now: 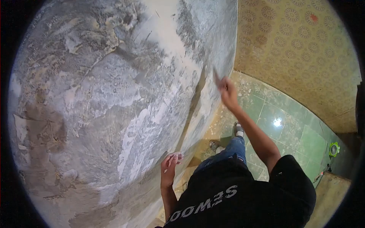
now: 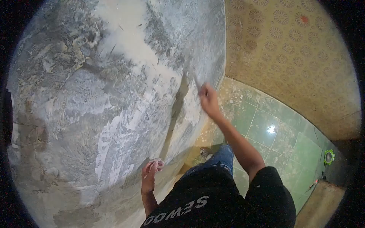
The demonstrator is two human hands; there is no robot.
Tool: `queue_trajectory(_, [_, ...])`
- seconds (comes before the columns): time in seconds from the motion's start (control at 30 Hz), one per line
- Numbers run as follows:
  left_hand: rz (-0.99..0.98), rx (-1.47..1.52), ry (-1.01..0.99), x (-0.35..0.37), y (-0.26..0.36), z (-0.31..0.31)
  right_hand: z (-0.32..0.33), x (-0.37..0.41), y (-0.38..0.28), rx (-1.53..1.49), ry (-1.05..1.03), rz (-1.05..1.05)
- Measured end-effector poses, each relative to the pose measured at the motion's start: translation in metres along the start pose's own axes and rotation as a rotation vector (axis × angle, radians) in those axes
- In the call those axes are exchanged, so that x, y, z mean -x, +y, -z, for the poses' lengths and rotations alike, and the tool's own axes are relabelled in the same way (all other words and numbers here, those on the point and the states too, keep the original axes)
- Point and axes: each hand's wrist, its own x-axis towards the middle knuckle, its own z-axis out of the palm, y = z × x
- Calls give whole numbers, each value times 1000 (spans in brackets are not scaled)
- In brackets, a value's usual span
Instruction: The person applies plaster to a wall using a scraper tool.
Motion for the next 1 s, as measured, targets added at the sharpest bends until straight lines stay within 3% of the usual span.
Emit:
queue_trajectory(0.03, [9, -2, 0, 1, 0, -1, 2, -13, 26, -32, 68, -94])
queue_trajectory(0.1, [20, 44, -23, 2, 0, -6, -18, -10, 60, -20, 28, -45])
queue_trajectory(0.13, [23, 33, -28, 3, 1, -7, -35, -10, 50, -9, -6, 14])
queue_trajectory(0.17, [36, 15, -25, 4, 2, -8, -51, 11, 34, -5, -33, -69])
queue_trajectory(0.2, [53, 1, -22, 5, 2, -8, -67, 37, 40, -13, -63, 25])
queue_trajectory(0.23, [60, 0, -27, 7, 0, -6, -71, 66, 25, -122, -246, 74])
queue_trajectory(0.3, [63, -33, -21, 8, -3, -2, -86, 129, -13, -120, -396, 57])
queue_trajectory(0.4, [53, -51, 16, 11, 1, 0, -65, 157, -34, -192, -575, -138])
queue_trajectory(0.47, [48, -43, 45, 14, -4, 0, -43, 148, 2, -63, -359, -212])
queue_trajectory(0.53, [21, -52, 43, 14, -6, -1, -19, 102, 42, 27, -133, -68])
queue_trajectory(0.57, [25, -58, 39, 12, -8, -2, -10, 79, 67, 44, -40, -124])
queue_trajectory(0.67, [55, 4, -9, 15, -11, -7, 2, 28, 134, 59, 57, -218])
queue_trajectory(0.73, [74, -3, -48, 15, -5, -12, -15, 18, 150, -122, 2, -251])
queue_trajectory(0.8, [94, -32, -35, 16, -4, -13, -43, 47, 134, -71, -64, -84])
queue_trajectory(0.83, [114, -46, -24, 17, -4, -14, -60, 76, 130, -158, -122, -199])
queue_trajectory(0.87, [118, -47, -29, 16, -4, -14, -65, 104, 86, -79, -255, -377])
queue_trajectory(0.93, [124, -21, 0, 13, -6, -15, -80, 163, 54, -187, -405, -109])
queue_trajectory(1.0, [141, -32, -2, 8, -3, -19, -64, 189, 23, -208, -620, -265])
